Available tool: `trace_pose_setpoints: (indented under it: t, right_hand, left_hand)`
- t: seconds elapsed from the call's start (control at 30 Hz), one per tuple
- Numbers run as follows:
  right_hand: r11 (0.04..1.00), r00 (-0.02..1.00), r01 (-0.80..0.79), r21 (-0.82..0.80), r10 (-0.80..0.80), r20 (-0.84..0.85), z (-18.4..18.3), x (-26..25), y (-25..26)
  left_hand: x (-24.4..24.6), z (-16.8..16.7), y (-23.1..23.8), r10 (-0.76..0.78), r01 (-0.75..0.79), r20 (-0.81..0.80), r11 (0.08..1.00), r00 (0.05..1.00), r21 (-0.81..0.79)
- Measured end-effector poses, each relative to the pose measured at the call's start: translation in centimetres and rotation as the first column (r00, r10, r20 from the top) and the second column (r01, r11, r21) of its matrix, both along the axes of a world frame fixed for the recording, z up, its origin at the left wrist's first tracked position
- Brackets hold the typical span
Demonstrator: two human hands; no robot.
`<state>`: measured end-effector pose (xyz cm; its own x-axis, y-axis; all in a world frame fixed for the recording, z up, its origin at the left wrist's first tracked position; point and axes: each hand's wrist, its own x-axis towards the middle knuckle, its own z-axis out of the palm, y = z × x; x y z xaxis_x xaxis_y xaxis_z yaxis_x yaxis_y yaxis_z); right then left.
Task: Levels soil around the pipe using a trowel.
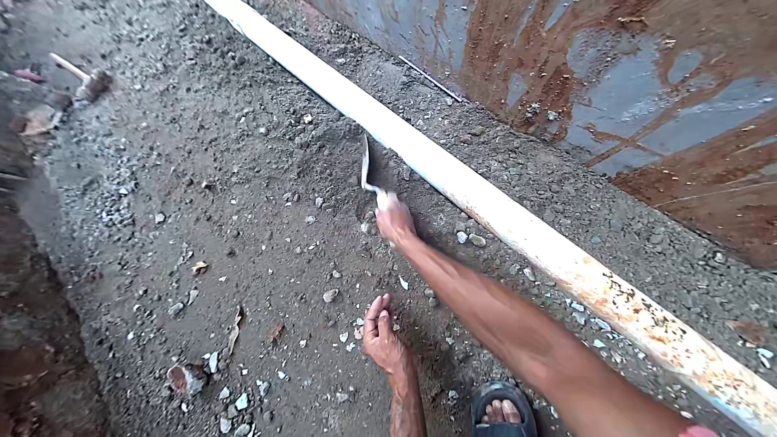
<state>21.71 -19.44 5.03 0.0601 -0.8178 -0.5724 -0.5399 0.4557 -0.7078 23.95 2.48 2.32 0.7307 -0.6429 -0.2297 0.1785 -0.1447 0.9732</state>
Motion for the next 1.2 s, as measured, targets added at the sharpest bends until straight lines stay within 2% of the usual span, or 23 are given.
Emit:
trace_pose_setpoints:
  t: [0.1, 0.17, 0.27, 0.33, 0.43, 0.5, 0.53, 0.6, 0.67, 0.73, 0.87, 0.93, 1.0, 1.03, 1.1, 1.13, 1.17, 1.2]
  right_hand:
    - [0.997, 1.000, 0.017, 0.070, -0.018, 0.022, -2.5, -6.1, 8.7]
    - [0.985, 0.989, 0.120, 0.120, -0.130, 0.071, -2.8, -9.0, 13.4]
    - [0.944, 0.953, 0.282, 0.170, -0.296, 0.069, -2.0, -11.7, 16.7]
    - [0.967, 0.975, 0.215, 0.137, -0.222, 0.032, -1.2, -12.8, 17.5]
    - [0.998, 0.998, -0.057, 0.019, 0.057, -0.004, 0.3, -13.0, 17.1]
    - [0.977, 0.977, -0.213, -0.013, 0.212, -0.027, 0.8, -11.4, 13.9]
    - [0.974, 0.974, -0.225, -0.005, 0.225, -0.016, 0.8, -10.3, 11.6]
    - [0.989, 0.989, -0.148, 0.023, 0.148, 0.019, 0.1, -8.7, 7.7]
    - [0.998, 0.999, -0.039, 0.058, 0.038, 0.014, -0.3, -8.9, 6.4]
    - [0.998, 1.000, -0.010, 0.068, 0.011, -0.008, -0.5, -10.8, 8.3]
    - [0.991, 0.997, 0.078, 0.112, -0.075, -0.028, -0.8, -15.7, 15.4]
    - [0.998, 0.997, 0.000, 0.069, 0.005, -0.082, 0.1, -17.4, 17.9]
    - [0.978, 0.963, -0.171, -0.117, 0.141, -0.230, 1.1, -18.9, 19.2]
    - [0.925, 0.938, -0.254, -0.283, 0.164, -0.306, 1.4, -19.6, 19.8]
    - [0.715, 0.894, -0.408, -0.568, 0.187, -0.407, 1.3, -20.9, 19.4]
    - [0.637, 0.866, -0.475, -0.606, 0.219, -0.449, 1.4, -21.7, 18.6]
    - [0.623, 0.828, -0.537, -0.569, 0.260, -0.496, 1.4, -22.6, 17.5]
    - [0.683, 0.776, -0.589, -0.431, 0.330, -0.537, 1.6, -23.6, 16.0]
  left_hand:
    - [-1.6, -0.6, -0.1, -0.032, 0.032, -0.019, 0.999, 0.999, 0.022]
    - [-2.2, -0.7, -0.1, -0.057, 0.057, -0.020, 0.998, 0.998, 0.016]
    - [-2.4, -0.4, 0.0, -0.077, 0.077, -0.016, 0.997, 0.997, 0.006]
    - [-2.6, 0.0, 0.0, -0.078, 0.078, -0.009, 0.997, 0.997, 0.004]
    - [-3.6, 0.0, -0.1, -0.101, 0.101, -0.018, 0.995, 0.995, 0.005]
    - [-4.8, 0.0, -0.1, -0.110, 0.110, -0.034, 0.994, 0.993, -0.004]
    - [-5.3, 0.1, -0.2, -0.117, 0.116, -0.035, 0.993, 0.993, -0.014]
    - [-5.8, 0.5, -0.3, -0.134, 0.134, -0.021, 0.991, 0.991, -0.031]
    - [-5.2, 0.8, -0.2, -0.130, 0.130, 0.003, 0.991, 0.992, -0.036]
    - [-4.3, 0.9, -0.4, -0.114, 0.114, 0.016, 0.993, 0.993, -0.035]
    - [-4.5, 0.4, 0.2, -0.107, 0.107, 0.013, 0.994, 0.994, -0.013]
    - [-4.9, 0.1, 1.0, -0.125, 0.125, 0.012, 0.992, 0.992, 0.014]
    - [-5.1, -0.6, 1.1, -0.132, 0.132, 0.012, 0.991, 0.991, 0.020]
    - [-5.2, -0.7, 1.2, -0.133, 0.133, 0.005, 0.991, 0.991, 0.026]
    - [-5.5, -0.7, 0.9, -0.136, 0.136, -0.002, 0.990, 0.991, 0.024]
    - [-5.7, -0.5, 0.7, -0.137, 0.137, -0.003, 0.990, 0.991, 0.023]
    - [-5.9, -0.3, 0.4, -0.138, 0.138, -0.004, 0.990, 0.990, 0.019]
    - [-6.0, -0.1, 0.1, -0.140, 0.140, -0.007, 0.990, 0.990, 0.017]
